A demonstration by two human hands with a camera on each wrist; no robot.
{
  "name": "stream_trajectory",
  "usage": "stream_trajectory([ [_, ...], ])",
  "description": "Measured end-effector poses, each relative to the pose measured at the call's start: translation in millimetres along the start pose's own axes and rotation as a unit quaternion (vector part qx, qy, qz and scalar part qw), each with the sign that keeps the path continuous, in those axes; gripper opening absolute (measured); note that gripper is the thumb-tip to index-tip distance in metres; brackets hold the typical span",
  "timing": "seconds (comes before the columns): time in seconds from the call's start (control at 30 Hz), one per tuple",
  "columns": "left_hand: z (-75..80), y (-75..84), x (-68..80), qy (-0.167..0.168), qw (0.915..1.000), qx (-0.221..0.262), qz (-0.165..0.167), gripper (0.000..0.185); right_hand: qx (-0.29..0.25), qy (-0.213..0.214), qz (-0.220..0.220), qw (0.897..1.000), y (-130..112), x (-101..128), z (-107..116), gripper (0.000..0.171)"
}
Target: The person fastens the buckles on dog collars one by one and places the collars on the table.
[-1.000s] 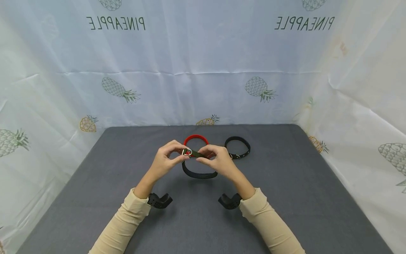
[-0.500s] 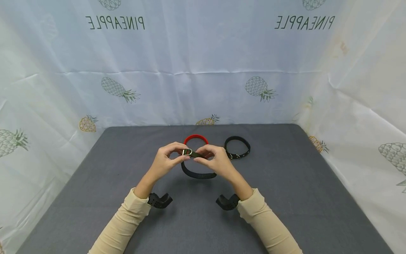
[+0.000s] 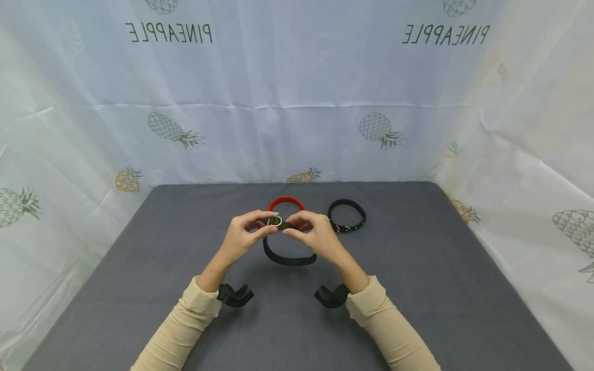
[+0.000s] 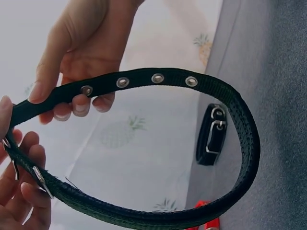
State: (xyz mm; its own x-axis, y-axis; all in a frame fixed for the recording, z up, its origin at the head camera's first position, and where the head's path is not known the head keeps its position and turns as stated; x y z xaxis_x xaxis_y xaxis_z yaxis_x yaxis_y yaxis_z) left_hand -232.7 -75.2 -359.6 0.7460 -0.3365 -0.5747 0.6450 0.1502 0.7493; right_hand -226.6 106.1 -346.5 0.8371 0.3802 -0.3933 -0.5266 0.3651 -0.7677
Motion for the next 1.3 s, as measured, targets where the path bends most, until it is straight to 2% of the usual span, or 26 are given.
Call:
stream_trajectory([
  [0.13, -0.9, 1.2, 0.2, -0.003, 1.0000, -0.005, 0.007, 0.028, -0.021, -0.002, -0.001, 1.000, 1, 0, -1, 0.016],
  [0.3, -2.2, 1.5, 0.2, -0.010, 0.9999, -0.006, 0.012, 0.027, -0.077, -0.015, 0.016, 0.997, 2, 0, -6, 0.015],
  [0.6, -6.4, -2.5, 0.7, -0.010, 0.9993, -0.016, 0.034, 0.025, -0.117, -0.013, 0.052, 0.992, 3, 0, -11, 0.029],
  [0.8, -11.5, -2.1, 1.0, -0.003, 0.9991, -0.030, 0.028, 0.024, -0.117, -0.020, 0.031, 0.992, 2, 0, -16, 0.029],
  [1.1, -13.4, -4.6, 4.5, -0.032, 0.9978, -0.021, 0.055, 0.041, -0.101, 0.005, 0.015, 0.995, 7, 0, -11, 0.022],
  [1.3, -11.6, -3.5, 4.5, -0.021, 0.9988, -0.027, 0.034, 0.035, -0.102, 0.008, 0.015, 0.995, 6, 0, -9, 0.020],
])
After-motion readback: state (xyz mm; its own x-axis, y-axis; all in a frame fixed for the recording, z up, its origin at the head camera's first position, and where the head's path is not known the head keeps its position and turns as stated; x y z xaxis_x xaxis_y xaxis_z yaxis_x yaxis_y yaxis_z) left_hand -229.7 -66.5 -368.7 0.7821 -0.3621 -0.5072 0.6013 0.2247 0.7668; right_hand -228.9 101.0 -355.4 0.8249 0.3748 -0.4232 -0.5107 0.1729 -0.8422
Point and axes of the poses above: each hand's wrist, its own x-axis away from the middle knuckle, its own z-axis out of the back of the hand, y = z × x, the point moved 4 cm from there along -x, towards the middle knuckle, and after that the axes turned 1 degree about -z, right-handed, at the moved point
